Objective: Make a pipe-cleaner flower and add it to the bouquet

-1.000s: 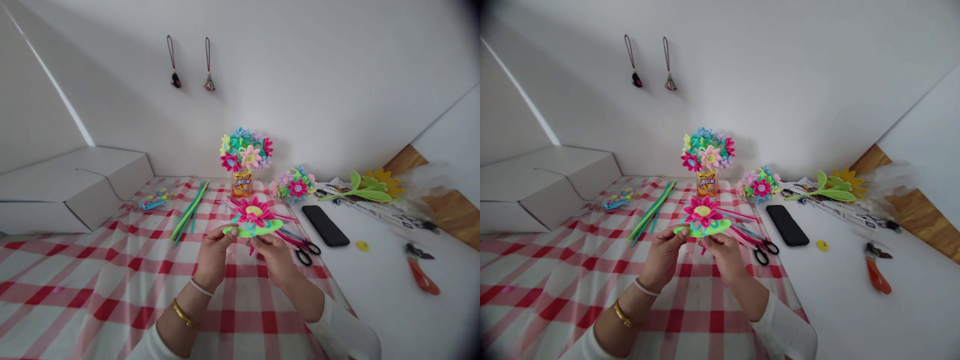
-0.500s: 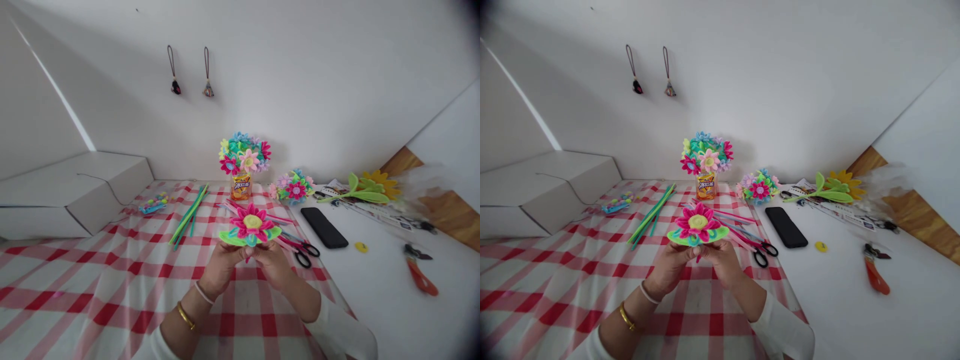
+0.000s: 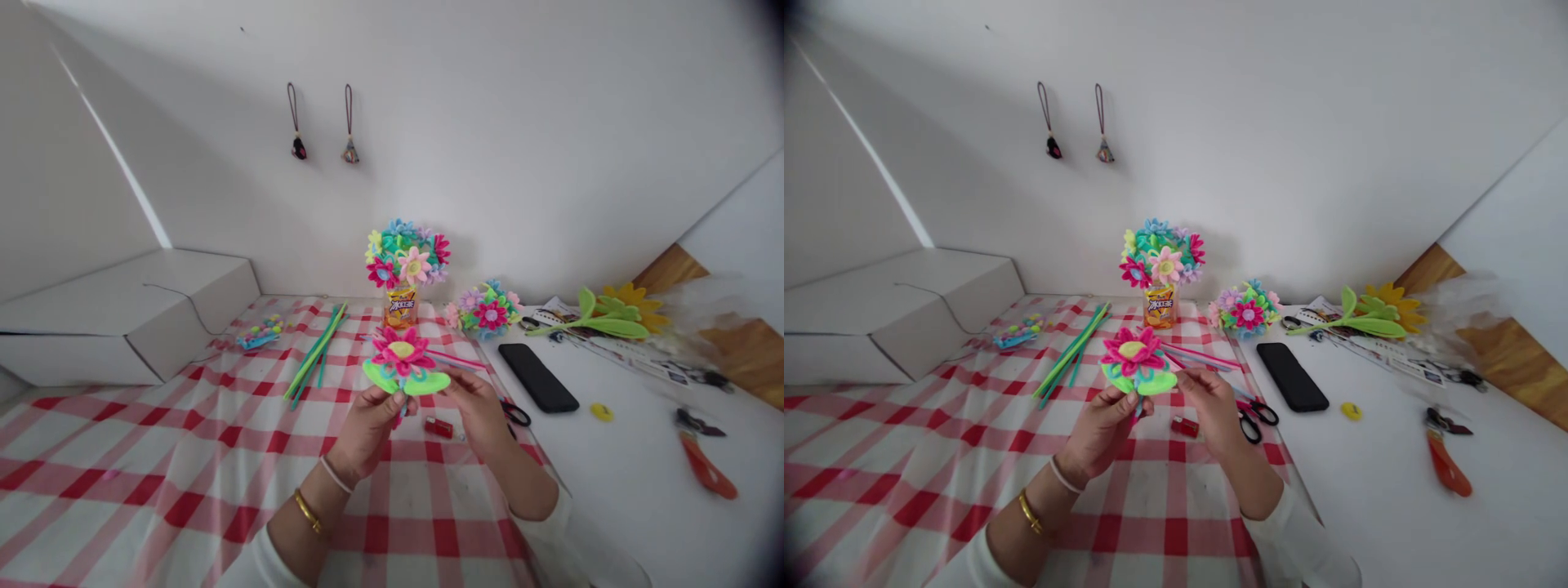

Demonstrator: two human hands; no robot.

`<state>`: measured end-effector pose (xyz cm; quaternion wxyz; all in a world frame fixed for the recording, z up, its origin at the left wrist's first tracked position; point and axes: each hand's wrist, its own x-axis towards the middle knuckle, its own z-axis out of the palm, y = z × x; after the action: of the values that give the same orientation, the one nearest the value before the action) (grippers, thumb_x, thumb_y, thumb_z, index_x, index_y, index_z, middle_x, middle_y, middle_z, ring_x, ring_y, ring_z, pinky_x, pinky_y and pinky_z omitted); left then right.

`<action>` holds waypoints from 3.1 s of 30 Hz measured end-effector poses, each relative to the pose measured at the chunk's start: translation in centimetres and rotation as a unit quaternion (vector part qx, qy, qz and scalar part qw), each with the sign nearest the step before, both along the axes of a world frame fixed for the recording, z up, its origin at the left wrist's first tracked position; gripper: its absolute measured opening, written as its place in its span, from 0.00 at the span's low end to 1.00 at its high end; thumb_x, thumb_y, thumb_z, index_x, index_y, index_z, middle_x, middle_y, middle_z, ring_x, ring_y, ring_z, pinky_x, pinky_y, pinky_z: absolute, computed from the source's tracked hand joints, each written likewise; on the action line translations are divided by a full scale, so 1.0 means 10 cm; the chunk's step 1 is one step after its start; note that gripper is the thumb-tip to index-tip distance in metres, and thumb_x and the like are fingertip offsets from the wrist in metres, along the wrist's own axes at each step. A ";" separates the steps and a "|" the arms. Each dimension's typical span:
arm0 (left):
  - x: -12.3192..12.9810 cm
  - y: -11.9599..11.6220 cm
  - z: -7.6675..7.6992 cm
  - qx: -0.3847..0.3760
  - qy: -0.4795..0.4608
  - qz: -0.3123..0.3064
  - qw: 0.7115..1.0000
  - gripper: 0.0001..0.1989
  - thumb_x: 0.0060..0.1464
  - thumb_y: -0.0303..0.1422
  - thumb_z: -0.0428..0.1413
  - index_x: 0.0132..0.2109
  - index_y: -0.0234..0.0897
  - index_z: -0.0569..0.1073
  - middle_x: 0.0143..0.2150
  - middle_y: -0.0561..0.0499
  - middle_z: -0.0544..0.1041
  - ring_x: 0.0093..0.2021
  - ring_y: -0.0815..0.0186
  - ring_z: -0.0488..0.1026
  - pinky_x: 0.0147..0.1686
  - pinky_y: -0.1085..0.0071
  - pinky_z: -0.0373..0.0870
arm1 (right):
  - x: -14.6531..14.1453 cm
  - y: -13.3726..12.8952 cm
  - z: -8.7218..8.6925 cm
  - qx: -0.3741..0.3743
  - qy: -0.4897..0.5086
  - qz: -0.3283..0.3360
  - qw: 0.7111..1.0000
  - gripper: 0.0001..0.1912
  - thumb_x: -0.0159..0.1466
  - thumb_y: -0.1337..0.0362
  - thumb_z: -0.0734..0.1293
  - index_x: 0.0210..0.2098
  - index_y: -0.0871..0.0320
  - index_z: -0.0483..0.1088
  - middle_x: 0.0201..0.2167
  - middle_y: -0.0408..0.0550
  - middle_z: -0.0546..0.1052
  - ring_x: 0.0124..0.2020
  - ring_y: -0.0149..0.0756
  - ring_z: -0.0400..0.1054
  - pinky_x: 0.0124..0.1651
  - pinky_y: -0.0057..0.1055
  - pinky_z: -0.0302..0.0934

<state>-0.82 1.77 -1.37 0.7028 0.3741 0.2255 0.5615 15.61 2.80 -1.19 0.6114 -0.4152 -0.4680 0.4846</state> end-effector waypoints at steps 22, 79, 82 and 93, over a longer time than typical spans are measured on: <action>0.04 -0.04 -0.04 0.069 0.210 -0.014 0.975 0.06 0.39 0.30 0.64 0.30 0.36 0.80 0.26 0.52 0.78 0.30 0.66 0.71 0.36 0.71 0.66 | 0.14 -0.06 0.15 0.068 -0.160 0.135 0.976 0.04 0.52 0.70 0.67 0.21 0.57 0.70 0.23 0.43 0.72 0.25 0.31 0.62 0.28 0.28 0.60; 0.04 0.12 -0.15 0.005 0.164 0.087 0.983 0.13 0.38 0.40 0.63 0.29 0.34 0.78 0.18 0.53 0.73 0.21 0.69 0.66 0.24 0.71 0.64 | -0.38 -0.13 -0.11 -0.038 -0.014 0.141 0.989 0.10 0.49 0.58 0.72 0.23 0.59 0.74 0.21 0.43 0.74 0.25 0.31 0.66 0.32 0.30 0.59; 0.06 0.11 -0.14 -0.002 0.169 0.096 0.981 0.13 0.36 0.40 0.64 0.26 0.33 0.78 0.16 0.53 0.71 0.19 0.69 0.65 0.21 0.72 0.62 | -0.40 -0.13 -0.16 -0.052 -0.034 0.149 0.987 0.12 0.49 0.57 0.72 0.21 0.60 0.73 0.18 0.42 0.72 0.22 0.30 0.65 0.30 0.29 0.59; 0.00 0.20 -0.26 0.031 0.162 0.137 0.977 0.13 0.40 0.40 0.63 0.19 0.35 0.73 0.21 0.53 0.72 0.28 0.67 0.68 0.33 0.71 0.64 | -0.26 -0.01 -0.17 0.023 -0.076 0.061 0.995 0.13 0.54 0.55 0.69 0.25 0.59 0.72 0.22 0.43 0.72 0.26 0.32 0.65 0.31 0.28 0.58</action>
<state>-0.86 3.82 -4.00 0.5614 0.4474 0.3680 0.5909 13.05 2.70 -2.93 0.5524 -0.4075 -0.5486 0.4773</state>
